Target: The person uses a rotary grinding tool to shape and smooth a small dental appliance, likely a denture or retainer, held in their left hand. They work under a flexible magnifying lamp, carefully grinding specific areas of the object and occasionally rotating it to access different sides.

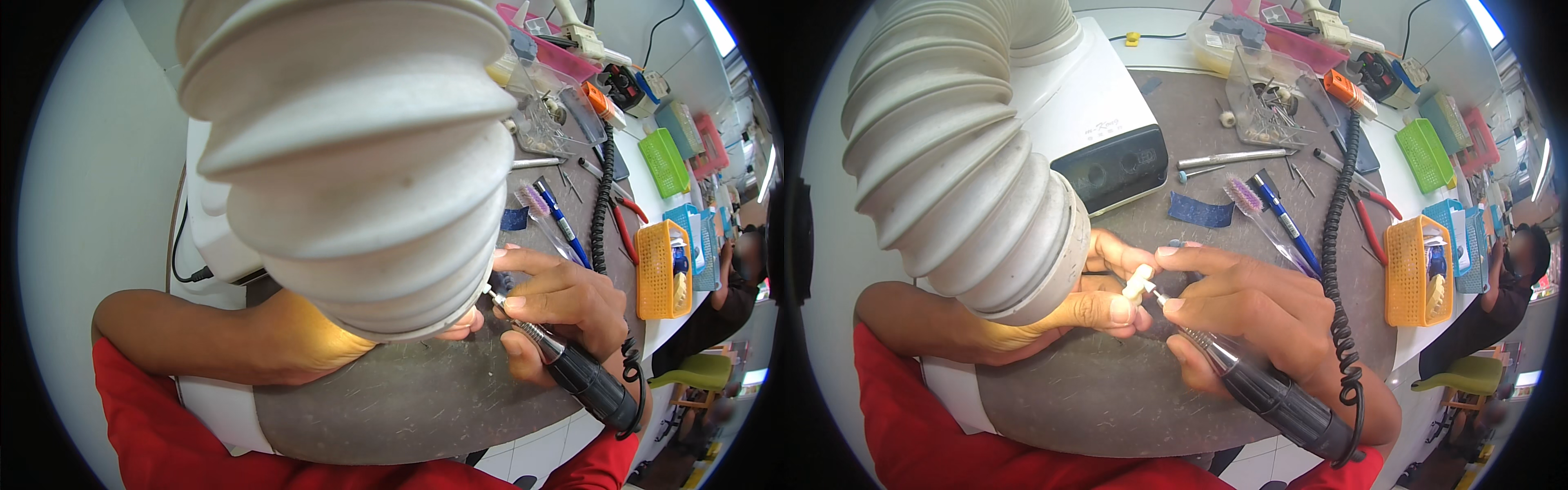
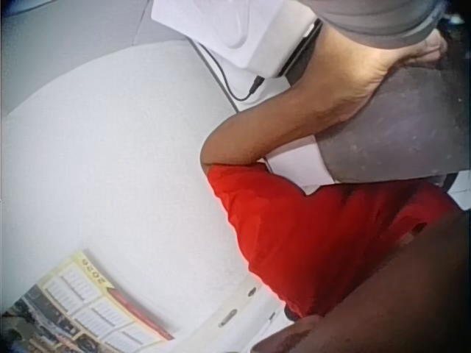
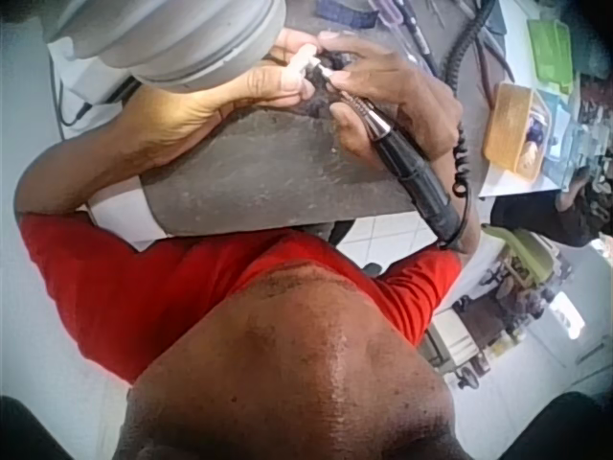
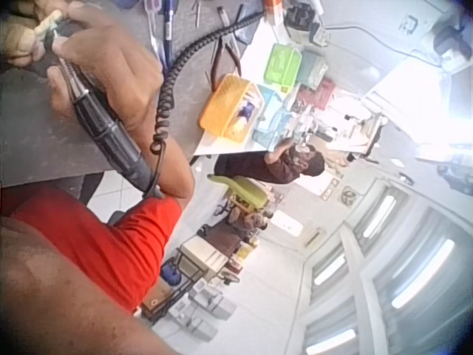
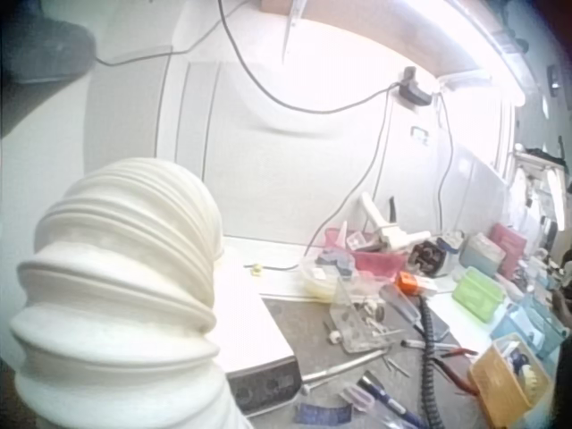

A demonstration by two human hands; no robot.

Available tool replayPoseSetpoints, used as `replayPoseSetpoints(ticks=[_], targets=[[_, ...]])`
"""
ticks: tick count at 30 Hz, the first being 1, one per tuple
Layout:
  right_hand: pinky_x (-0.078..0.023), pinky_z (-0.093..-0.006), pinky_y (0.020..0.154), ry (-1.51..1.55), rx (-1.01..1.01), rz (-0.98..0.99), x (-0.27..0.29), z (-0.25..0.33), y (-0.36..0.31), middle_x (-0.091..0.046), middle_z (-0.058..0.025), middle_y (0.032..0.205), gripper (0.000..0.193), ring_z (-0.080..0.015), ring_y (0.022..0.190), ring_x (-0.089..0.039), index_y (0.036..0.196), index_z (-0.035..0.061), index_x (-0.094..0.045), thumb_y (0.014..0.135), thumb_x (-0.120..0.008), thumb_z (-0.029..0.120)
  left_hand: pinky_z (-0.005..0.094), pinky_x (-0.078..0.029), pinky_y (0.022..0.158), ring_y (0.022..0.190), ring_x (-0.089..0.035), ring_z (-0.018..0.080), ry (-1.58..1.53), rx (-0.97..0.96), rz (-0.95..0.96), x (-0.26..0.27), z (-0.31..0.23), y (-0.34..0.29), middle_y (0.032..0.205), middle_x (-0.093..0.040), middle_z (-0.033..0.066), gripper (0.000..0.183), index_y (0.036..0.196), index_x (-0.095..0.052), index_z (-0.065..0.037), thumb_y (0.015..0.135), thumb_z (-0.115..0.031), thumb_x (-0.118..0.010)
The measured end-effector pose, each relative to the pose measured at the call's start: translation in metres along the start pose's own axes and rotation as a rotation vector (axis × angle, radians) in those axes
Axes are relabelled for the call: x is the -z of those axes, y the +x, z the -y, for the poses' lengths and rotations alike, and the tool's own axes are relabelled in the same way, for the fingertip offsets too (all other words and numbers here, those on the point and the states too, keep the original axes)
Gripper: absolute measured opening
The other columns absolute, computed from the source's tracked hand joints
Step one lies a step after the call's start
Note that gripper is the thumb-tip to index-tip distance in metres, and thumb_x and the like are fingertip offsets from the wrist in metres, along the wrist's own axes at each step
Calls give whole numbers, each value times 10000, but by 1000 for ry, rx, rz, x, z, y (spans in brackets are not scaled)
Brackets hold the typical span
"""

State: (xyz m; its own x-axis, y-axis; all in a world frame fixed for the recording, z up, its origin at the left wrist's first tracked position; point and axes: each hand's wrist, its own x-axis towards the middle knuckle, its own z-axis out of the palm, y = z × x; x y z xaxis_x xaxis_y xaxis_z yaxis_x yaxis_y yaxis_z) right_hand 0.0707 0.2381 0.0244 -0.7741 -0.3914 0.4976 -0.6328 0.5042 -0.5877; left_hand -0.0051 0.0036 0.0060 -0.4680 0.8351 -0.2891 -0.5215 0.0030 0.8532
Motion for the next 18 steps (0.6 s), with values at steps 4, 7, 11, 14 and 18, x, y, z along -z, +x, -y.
replayPoseSetpoints(ticks=[4,7,11,14,18], targets=[[-557,-528,925,-5,29,22,3,1,2,-690,-131,840,275,-410,965,-720,999,30,-636,800,-800,127,294,-518,927,1072,-636,173,68,-33,36,6,4,0,1134,-652,112,304,1217,-577,2,933,-15,-683],[-555,-526,928,8,0,10,1,1,0,-690,-132,844,275,-409,966,-719,996,32,-635,798,-801,125,291,-517,923,1061,-640,175,13,-18,17,4,5,1,1122,-659,115,301,1213,-581,7,931,-14,-686],[-555,-522,928,8,42,29,3,1,2,-689,-134,849,275,-409,969,-718,991,34,-635,794,-805,121,291,-523,912,1044,-645,176,88,-61,20,2,-4,-1,1108,-667,121,297,1204,-594,18,925,-12,-693],[-554,-518,931,12,13,9,0,0,1,-689,-131,845,275,-407,971,-718,989,35,-636,791,-808,119,291,-535,894,1037,-647,176,30,-39,-19,-1,-3,-1,1107,-669,125,300,1198,-602,25,918,-17,-703],[-570,-493,902,-2,47,22,1,0,1,-688,-130,839,275,-408,973,-719,989,37,-638,793,-811,123,287,-547,886,1027,-649,172,10,-64,-5,-1,-1,0,1108,-665,120,309,1196,-603,24,911,-23,-712]])
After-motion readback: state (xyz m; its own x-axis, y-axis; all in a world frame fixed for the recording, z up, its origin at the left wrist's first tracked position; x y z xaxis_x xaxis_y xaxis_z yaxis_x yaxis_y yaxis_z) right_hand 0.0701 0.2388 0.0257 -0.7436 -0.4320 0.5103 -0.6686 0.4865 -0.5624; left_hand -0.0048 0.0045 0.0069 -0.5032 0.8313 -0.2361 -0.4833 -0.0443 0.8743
